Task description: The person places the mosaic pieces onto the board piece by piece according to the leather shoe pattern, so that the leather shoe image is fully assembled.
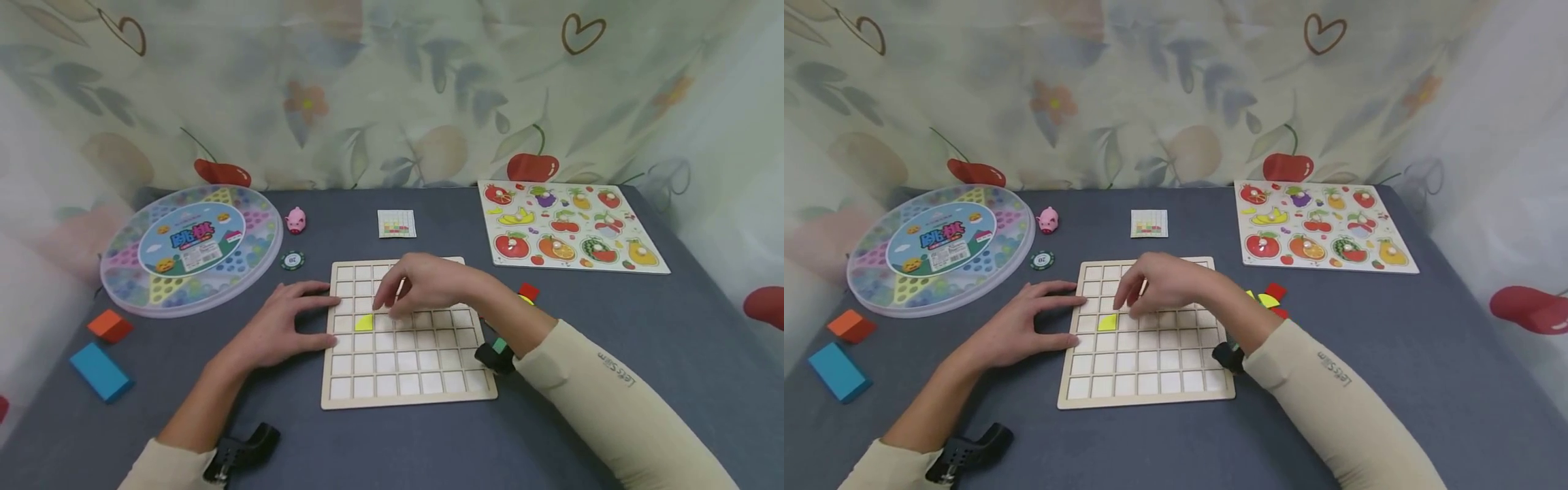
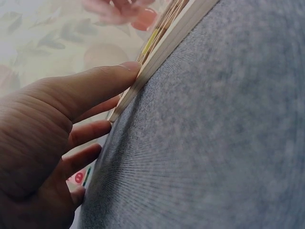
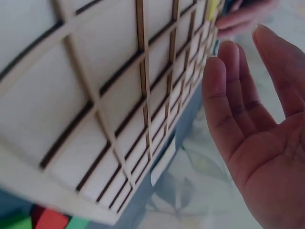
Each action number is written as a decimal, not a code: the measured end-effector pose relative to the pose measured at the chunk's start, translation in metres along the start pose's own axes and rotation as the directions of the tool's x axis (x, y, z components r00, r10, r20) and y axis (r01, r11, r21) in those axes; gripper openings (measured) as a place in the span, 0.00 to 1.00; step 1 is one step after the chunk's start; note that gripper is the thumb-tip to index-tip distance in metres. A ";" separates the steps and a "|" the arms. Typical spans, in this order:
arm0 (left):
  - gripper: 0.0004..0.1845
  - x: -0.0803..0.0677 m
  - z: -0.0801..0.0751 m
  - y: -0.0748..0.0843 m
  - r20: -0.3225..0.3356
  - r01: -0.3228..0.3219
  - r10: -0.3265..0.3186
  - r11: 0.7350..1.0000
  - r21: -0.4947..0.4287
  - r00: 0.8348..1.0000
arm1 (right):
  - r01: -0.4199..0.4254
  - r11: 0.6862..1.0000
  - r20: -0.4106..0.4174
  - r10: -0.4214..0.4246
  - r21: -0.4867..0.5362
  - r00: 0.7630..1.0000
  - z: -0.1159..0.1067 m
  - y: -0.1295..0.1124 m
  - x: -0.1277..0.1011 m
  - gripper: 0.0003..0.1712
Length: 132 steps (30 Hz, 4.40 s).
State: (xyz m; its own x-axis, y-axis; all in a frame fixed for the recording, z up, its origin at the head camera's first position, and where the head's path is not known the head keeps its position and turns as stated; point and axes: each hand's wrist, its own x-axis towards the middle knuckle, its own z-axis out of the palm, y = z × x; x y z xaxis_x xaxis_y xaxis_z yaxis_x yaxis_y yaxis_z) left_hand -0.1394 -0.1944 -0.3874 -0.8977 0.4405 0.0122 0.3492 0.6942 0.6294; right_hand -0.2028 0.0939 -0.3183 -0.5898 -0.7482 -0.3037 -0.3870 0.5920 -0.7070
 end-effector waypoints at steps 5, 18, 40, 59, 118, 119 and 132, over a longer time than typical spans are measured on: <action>0.33 -0.004 -0.002 0.000 -0.005 -0.003 0.003 1.000 -0.001 1.000 | -0.009 0.999 -0.038 0.011 0.031 0.999 -0.009 0.001 -0.019 0.12; 0.33 -0.003 -0.001 0.001 -0.002 -0.017 0.017 1.000 0.015 1.000 | -0.059 0.995 -0.191 0.073 0.081 0.979 -0.033 0.043 -0.090 0.13; 0.33 -0.001 0.001 0.002 -0.003 -0.013 0.013 1.000 0.010 1.000 | -0.338 0.928 -0.299 0.281 -0.156 0.912 -0.032 0.111 -0.131 0.14; 0.32 -0.002 0.002 0.001 -0.003 -0.013 0.013 1.000 0.003 1.000 | -0.325 0.945 -0.340 0.296 -0.030 0.893 -0.042 0.104 -0.127 0.09; 0.32 0.004 0.003 0.001 0.001 -0.014 0.014 1.000 -0.006 1.000 | -0.155 0.987 -0.200 0.142 -0.050 0.969 0.026 0.009 -0.006 0.06; 0.32 0.004 0.003 0.000 0.002 -0.013 0.013 1.000 -0.006 1.000 | -0.149 0.988 -0.200 0.138 -0.042 0.970 0.026 0.009 -0.006 0.06; 0.32 0.000 0.000 0.002 0.006 -0.013 0.013 1.000 -0.016 1.000 | -0.047 0.997 -0.134 0.055 0.065 0.989 -0.003 0.033 -0.044 0.09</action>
State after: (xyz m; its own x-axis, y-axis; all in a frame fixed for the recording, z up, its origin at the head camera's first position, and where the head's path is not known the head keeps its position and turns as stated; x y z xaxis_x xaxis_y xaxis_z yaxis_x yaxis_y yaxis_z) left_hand -0.1383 -0.1930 -0.3865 -0.8912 0.4533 0.0159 0.3569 0.6792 0.6413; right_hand -0.1918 0.1479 -0.3260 -0.6997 -0.6677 -0.2541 -0.3122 0.6056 -0.7320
